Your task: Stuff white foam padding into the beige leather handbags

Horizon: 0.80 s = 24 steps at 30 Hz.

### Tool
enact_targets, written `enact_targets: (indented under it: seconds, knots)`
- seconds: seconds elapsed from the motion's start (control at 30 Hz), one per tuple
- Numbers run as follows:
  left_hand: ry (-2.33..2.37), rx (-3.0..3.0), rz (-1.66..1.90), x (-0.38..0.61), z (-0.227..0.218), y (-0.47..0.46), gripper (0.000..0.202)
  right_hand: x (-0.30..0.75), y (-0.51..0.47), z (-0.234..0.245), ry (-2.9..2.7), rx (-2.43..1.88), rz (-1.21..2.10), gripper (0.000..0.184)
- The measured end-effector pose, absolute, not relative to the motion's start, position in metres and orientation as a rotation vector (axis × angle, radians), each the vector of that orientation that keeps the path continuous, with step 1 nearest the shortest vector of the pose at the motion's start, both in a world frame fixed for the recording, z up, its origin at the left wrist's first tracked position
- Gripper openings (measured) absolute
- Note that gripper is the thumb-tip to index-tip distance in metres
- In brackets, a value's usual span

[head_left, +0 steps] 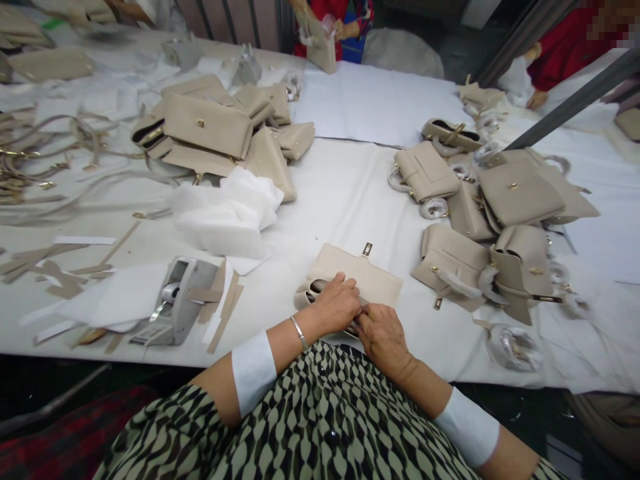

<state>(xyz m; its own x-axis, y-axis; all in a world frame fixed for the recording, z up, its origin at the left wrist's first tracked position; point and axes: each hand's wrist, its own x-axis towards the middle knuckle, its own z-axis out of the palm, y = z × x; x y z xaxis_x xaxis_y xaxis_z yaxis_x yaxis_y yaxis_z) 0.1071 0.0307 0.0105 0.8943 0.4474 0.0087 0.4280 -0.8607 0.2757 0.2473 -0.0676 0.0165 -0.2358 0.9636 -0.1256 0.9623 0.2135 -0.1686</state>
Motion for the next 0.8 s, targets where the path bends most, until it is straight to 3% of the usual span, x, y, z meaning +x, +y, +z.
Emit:
enact_targets:
  seconds: [0.27,0.4,0.57,0.8]
  knots:
    - [1.019,2.686,-0.1,0.088,0.009,0.036,0.013,0.242,-0.067,0.019,-2.486,-2.019,0.377,0.012]
    - [1.122,2.678,-0.022,0.09,0.01,0.031,0.013,0.242,-0.064,0.02,-2.465,-2.027,0.428,0.012]
    - [1.007,2.688,0.064,0.085,0.01,0.024,0.016,0.238,-0.058,0.028,-2.565,-1.957,0.441,0.018]
    - [1.115,2.564,0.03,0.079,0.007,0.021,0.015,0.21,-0.047,0.025,-2.66,-1.873,0.728,0.027]
